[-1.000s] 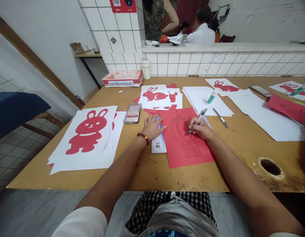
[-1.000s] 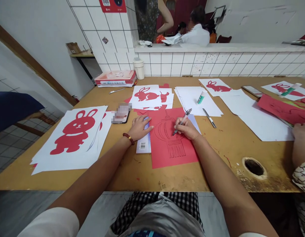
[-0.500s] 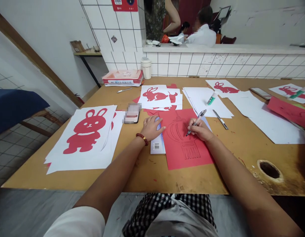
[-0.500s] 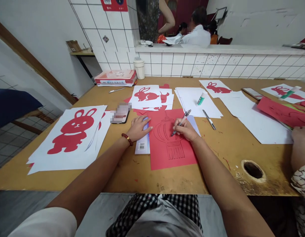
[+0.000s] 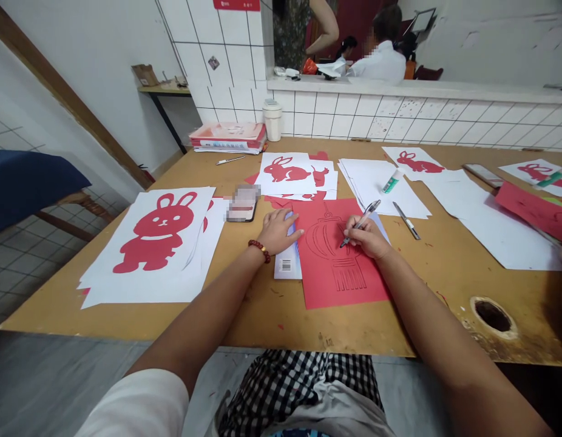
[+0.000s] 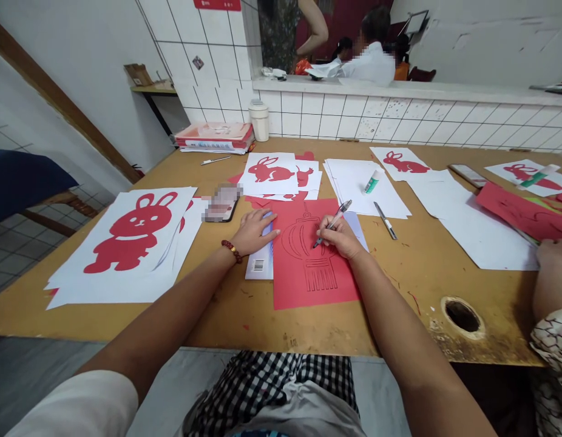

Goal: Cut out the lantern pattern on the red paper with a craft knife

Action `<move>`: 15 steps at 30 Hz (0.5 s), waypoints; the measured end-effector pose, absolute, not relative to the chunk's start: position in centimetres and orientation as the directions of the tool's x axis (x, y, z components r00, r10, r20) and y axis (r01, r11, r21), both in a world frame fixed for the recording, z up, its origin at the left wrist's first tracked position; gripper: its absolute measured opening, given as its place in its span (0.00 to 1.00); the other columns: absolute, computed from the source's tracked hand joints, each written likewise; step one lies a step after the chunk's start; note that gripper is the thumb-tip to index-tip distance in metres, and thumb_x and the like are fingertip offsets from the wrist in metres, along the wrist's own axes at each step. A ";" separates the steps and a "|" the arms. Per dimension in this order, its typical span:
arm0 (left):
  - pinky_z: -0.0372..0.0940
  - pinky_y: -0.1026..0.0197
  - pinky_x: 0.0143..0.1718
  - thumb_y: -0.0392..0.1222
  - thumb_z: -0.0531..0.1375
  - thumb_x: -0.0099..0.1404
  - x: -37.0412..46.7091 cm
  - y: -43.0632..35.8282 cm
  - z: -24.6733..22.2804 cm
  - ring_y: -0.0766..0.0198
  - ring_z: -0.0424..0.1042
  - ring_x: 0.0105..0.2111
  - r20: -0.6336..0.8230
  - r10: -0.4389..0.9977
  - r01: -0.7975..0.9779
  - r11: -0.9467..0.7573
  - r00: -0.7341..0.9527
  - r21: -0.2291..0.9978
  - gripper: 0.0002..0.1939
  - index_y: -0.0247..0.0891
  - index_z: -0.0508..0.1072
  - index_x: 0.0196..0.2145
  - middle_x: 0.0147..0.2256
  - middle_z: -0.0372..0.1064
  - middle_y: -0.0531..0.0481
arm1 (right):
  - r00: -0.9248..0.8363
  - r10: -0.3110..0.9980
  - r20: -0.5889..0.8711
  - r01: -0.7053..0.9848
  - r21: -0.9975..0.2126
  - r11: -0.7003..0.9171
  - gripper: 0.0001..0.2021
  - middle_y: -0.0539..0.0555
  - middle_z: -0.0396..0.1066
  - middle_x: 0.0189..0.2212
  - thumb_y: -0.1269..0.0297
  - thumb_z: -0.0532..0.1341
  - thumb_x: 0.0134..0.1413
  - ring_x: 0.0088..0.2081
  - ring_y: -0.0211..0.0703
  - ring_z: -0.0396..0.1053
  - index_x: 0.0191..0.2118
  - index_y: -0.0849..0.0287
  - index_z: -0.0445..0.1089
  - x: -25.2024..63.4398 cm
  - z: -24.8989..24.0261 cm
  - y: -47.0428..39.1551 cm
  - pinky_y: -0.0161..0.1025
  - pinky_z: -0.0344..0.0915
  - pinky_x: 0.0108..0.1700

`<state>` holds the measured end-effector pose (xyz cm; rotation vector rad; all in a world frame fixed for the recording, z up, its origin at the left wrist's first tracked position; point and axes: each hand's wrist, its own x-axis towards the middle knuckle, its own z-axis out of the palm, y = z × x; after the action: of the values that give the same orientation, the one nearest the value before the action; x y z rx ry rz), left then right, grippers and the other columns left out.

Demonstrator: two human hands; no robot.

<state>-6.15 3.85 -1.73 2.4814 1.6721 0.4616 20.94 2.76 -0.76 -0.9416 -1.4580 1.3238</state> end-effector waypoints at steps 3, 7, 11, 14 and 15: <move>0.47 0.41 0.67 0.55 0.56 0.70 -6.1 3.9 -1.7 0.47 0.55 0.66 0.187 0.921 0.886 -0.383 0.343 0.262 0.27 0.42 0.68 0.62 0.65 0.59 0.40 | -0.281 0.948 0.148 -0.039 -0.989 0.142 0.10 0.44 0.60 0.12 0.64 0.67 0.41 0.15 0.32 0.54 0.21 0.56 0.64 20.9 -0.9 2.8 0.33 0.47 0.19; 0.47 0.42 0.68 0.55 0.56 0.70 -6.0 4.0 -1.7 0.47 0.55 0.66 0.182 0.924 0.892 -0.375 0.336 0.253 0.26 0.42 0.69 0.62 0.65 0.60 0.40 | -0.261 0.955 0.141 -0.046 -0.990 0.134 0.11 0.44 0.60 0.11 0.64 0.67 0.41 0.14 0.31 0.54 0.21 0.56 0.63 20.9 -1.0 2.8 0.32 0.45 0.19; 0.48 0.41 0.67 0.54 0.57 0.70 -5.9 3.7 -1.5 0.46 0.56 0.65 0.189 0.922 0.890 -0.379 0.339 0.252 0.26 0.40 0.69 0.62 0.64 0.60 0.39 | -0.270 0.953 0.134 -0.034 -0.991 0.130 0.11 0.44 0.60 0.11 0.62 0.68 0.41 0.14 0.31 0.53 0.22 0.56 0.63 21.0 -1.0 2.7 0.33 0.46 0.19; 0.48 0.40 0.67 0.53 0.57 0.71 -6.0 3.6 -1.6 0.46 0.56 0.66 0.193 0.919 0.884 -0.387 0.344 0.263 0.26 0.40 0.68 0.62 0.64 0.59 0.39 | -0.263 0.957 0.123 -0.011 -0.992 0.124 0.11 0.44 0.60 0.11 0.63 0.68 0.42 0.14 0.31 0.52 0.22 0.56 0.64 21.1 -1.0 2.6 0.33 0.46 0.19; 0.48 0.40 0.67 0.52 0.57 0.71 -6.0 3.6 -1.7 0.46 0.55 0.66 0.197 0.918 0.881 -0.388 0.344 0.271 0.26 0.40 0.68 0.62 0.64 0.59 0.39 | -0.259 0.958 0.122 -0.008 -0.992 0.124 0.11 0.44 0.60 0.11 0.62 0.68 0.43 0.14 0.31 0.52 0.22 0.56 0.64 21.2 -1.1 2.6 0.33 0.46 0.19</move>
<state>-6.03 3.62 -1.68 2.4773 1.6668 0.4833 21.22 2.60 -1.08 -0.9861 -1.4611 1.2977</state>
